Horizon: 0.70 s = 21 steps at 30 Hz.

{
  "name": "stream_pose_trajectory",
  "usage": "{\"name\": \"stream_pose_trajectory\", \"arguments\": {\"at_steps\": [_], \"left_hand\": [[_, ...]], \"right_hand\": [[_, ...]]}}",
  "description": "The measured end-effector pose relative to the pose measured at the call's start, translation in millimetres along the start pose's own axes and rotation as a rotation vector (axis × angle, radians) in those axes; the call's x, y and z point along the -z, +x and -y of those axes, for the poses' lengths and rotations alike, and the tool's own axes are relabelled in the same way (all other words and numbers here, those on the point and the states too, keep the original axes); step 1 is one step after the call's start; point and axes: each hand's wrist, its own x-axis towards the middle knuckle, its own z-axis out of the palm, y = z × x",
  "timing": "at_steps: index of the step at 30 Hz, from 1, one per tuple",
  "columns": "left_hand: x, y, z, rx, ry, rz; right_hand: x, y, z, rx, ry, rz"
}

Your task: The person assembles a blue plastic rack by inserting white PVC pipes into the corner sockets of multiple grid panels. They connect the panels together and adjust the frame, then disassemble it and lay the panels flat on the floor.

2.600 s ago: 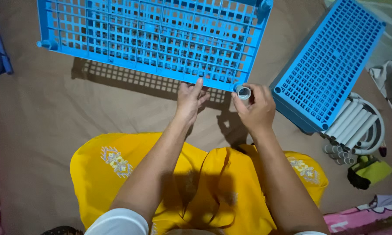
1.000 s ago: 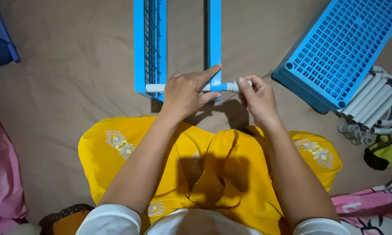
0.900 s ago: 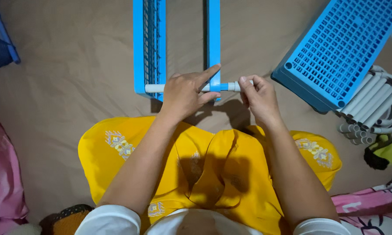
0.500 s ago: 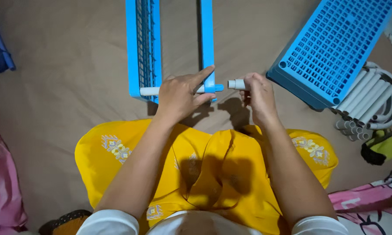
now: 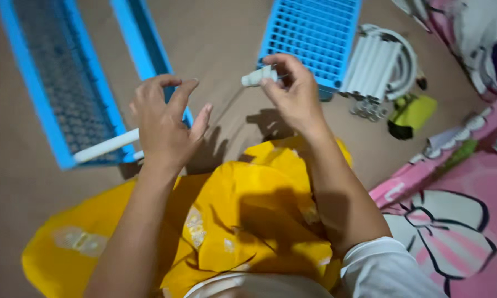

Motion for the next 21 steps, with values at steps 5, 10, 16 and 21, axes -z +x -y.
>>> {"name": "stream_pose_trajectory", "arguments": {"at_steps": [5, 10, 16, 21], "left_hand": [[-66, 24, -43, 0.053, -0.386, 0.314], [-169, 24, -79, 0.352, -0.767, 0.657], [-296, 9, -115, 0.534, -1.089, 0.941], [-361, 3, -131, 0.525, -1.097, 1.085]], "right_hand": [[107, -26, -39, -0.094, -0.174, -0.284], [167, -66, -92, -0.056, -0.620, -0.468], [182, -78, -130, -0.180, -0.814, -0.492], [182, -67, -143, -0.104, -0.919, -0.432]]}}
